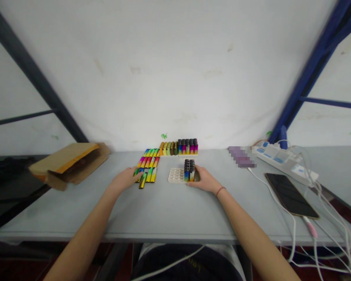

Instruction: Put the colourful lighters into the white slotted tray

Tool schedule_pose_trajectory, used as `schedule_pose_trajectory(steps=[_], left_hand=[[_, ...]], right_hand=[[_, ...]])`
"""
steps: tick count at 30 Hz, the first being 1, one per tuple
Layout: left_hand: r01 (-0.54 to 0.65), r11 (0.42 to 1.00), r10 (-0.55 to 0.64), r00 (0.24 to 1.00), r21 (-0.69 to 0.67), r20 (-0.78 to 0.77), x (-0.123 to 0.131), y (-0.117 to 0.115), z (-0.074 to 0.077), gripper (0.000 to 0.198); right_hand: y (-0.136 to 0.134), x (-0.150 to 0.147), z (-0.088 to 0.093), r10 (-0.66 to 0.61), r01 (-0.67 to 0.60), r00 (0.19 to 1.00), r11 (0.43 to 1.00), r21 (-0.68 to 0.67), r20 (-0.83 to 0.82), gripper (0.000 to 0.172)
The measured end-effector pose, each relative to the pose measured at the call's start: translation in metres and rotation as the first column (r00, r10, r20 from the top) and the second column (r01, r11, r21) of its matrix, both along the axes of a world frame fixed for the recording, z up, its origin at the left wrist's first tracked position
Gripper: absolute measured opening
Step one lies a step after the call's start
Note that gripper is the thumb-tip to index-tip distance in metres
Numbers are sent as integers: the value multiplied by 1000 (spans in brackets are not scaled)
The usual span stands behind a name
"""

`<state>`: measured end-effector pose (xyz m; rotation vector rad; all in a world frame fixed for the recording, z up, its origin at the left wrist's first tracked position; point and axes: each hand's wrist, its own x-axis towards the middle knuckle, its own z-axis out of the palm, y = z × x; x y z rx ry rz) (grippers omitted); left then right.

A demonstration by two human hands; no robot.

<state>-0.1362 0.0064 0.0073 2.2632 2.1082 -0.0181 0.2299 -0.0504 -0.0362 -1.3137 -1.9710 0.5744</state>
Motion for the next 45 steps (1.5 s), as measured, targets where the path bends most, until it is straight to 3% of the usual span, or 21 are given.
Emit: schedule_pose_trajectory(steps=[3,5,9,13,22,29,33,35,39,41,45], left_hand=[[183,980,-188,980,77,58,-14,-2,-15,74],[339,934,-349,933,110,92,-21,0,-26,83],[524,833,-549,823,179,145,-26,10,-43,68],[506,834,-539,833,222,125,-21,15,-44,69],[568,814,-578,813,122,73,-10,6,-33,53],[654,735,-675,729,176,110,-19,24,-36,51],[659,735,-677,725,158,126,-22,26,-31,50],[634,752,-656,746,180,115,-18,22,-26,58],[582,757,-645,740,297,192,24,8,-12,90],[599,741,-671,667,304,323,62,3,-9,95],[597,764,-610,545,244,575,138,4,-10,106]], right_hand=[[0,1,-1,0,0,1000,1000,-1,1,78],[0,1,-3,-13,13,1000,1000,-1,0,78],[0,2,-4,-20,20,1000,1000,2,-5,79],[0,2,-3,-1,1,1000,1000,6,-12,77],[-1,2,-1,-2,2,1000,1000,6,-9,77],[1,2,-5,-16,17,1000,1000,6,-13,79],[1,2,-6,0,0,1000,1000,6,-16,78],[0,2,-5,0,0,1000,1000,11,-19,78],[0,1,-3,-10,10,1000,1000,8,-18,79],[0,1,-2,8,-7,1000,1000,13,-21,79],[0,1,-1,30,-30,999,999,25,-16,77]])
